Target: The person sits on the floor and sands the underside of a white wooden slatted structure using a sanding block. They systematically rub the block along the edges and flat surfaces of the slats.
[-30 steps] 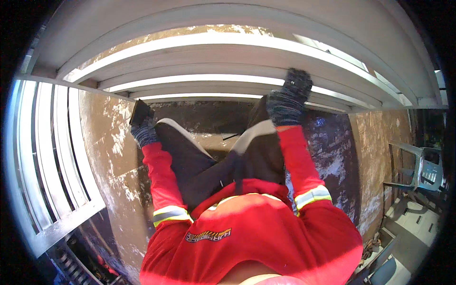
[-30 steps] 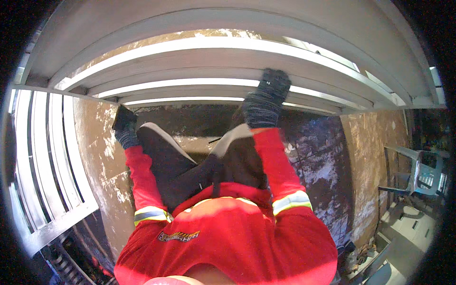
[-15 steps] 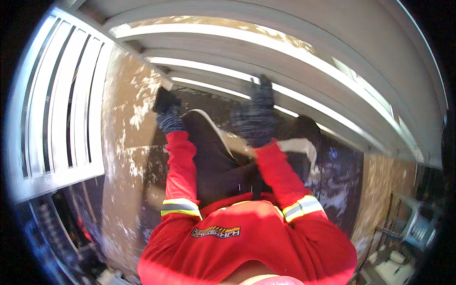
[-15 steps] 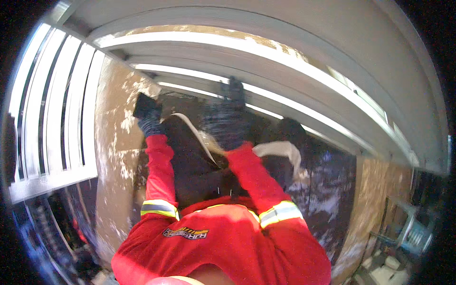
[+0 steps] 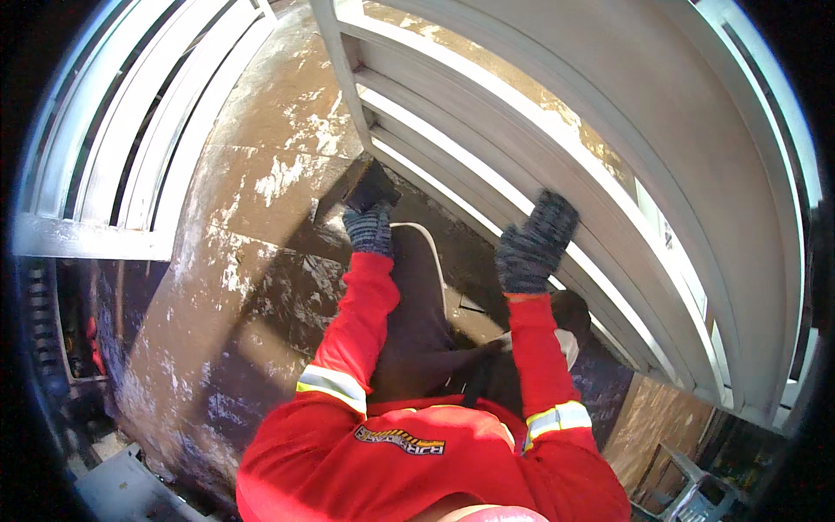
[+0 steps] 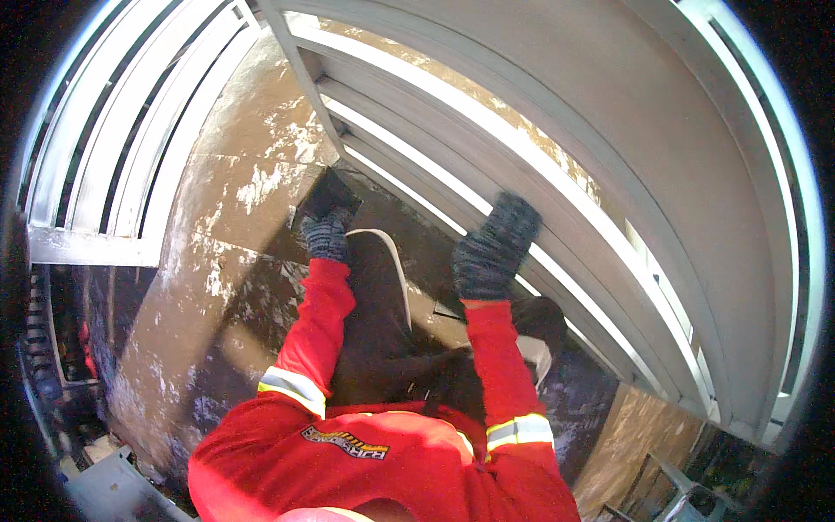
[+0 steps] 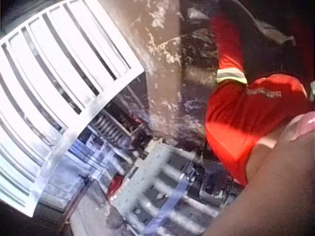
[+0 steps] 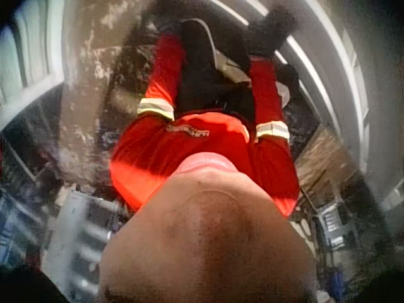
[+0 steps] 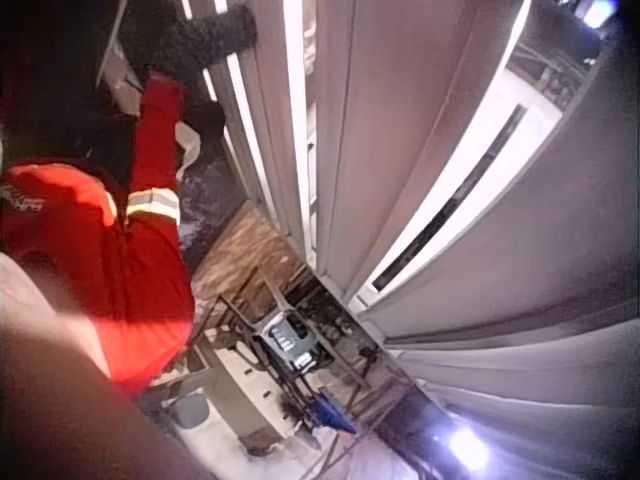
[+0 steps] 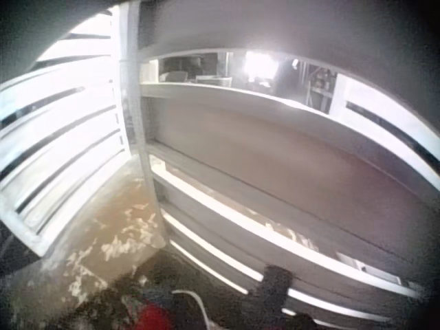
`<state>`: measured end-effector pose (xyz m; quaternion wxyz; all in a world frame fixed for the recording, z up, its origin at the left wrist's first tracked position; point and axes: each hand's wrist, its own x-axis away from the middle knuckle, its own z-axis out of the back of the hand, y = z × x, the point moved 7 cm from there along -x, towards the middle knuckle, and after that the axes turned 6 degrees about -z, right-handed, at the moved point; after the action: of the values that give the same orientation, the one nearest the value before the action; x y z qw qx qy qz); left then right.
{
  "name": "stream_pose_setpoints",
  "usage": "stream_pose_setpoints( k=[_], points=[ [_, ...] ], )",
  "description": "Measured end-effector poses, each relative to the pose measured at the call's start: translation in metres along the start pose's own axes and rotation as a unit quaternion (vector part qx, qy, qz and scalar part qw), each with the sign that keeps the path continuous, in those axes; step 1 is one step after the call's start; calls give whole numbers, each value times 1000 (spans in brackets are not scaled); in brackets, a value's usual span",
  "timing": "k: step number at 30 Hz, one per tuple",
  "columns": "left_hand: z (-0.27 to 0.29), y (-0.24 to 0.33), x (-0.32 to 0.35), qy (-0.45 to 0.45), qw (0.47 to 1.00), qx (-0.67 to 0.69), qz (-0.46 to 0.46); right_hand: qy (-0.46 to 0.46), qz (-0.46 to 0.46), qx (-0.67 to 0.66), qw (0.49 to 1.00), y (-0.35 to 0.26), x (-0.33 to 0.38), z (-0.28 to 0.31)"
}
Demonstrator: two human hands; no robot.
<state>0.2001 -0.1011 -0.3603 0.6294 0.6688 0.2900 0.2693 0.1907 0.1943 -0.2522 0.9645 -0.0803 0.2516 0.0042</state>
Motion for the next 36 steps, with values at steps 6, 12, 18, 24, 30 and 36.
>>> stream_pose_setpoints(
  k=[6,12,18,24,30,36],
  points=[
    [15,-19,-19,19,982,143,124,-35,175,-87,980,-162,-72,-72],
    [34,-55,-44,-22,984,-138,109,-29,280,-132,950,-262,-144,-107],
    [82,-149,-100,19,997,51,-62,-422,361,-248,794,-305,-75,-58],
    [74,-145,-85,135,988,73,25,183,321,-194,909,-262,-143,-58],
    [58,-13,-82,28,965,217,-142,-398,289,-122,862,-241,-128,-45],
    [-67,171,-68,-182,720,-217,-634,-14,273,-282,920,-90,-74,124]
  ],
)
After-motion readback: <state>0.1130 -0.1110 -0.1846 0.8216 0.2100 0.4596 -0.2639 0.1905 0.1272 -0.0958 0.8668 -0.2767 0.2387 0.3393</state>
